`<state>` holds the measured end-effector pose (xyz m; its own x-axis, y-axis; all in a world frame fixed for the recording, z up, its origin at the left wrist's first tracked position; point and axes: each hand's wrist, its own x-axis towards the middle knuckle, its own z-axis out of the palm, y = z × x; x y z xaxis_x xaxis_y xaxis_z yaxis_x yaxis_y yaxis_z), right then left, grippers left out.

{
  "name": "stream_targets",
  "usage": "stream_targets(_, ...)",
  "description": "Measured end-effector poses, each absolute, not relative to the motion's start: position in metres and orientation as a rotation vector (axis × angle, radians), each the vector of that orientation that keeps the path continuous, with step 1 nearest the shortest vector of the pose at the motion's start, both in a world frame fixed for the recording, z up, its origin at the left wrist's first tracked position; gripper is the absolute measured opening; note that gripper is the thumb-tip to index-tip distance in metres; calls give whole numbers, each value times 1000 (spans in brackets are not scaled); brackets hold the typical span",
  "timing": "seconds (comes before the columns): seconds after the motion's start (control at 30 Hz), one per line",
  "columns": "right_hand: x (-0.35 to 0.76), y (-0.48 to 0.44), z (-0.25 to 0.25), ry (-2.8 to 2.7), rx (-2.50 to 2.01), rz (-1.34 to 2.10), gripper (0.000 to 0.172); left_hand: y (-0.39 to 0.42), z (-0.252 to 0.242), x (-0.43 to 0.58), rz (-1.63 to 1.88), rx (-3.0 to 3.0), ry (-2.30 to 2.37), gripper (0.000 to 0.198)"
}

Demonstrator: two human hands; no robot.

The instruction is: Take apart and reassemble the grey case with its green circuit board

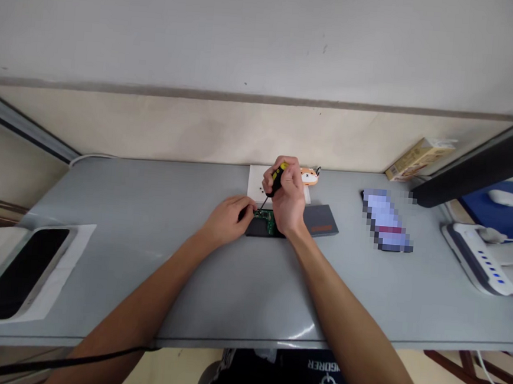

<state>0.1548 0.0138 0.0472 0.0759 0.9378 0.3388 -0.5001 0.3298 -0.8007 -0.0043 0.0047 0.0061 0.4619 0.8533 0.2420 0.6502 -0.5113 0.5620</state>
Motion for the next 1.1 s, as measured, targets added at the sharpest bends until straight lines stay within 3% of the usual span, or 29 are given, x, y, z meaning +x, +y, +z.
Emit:
stream_targets(0.83,155,15,47,-925,-551,1149,36,5,5,-5,700,2339,1274,20)
stream_targets(1.1,154,15,47,-932,-472,1175,29,6,4,-5,710,2342,1280,21)
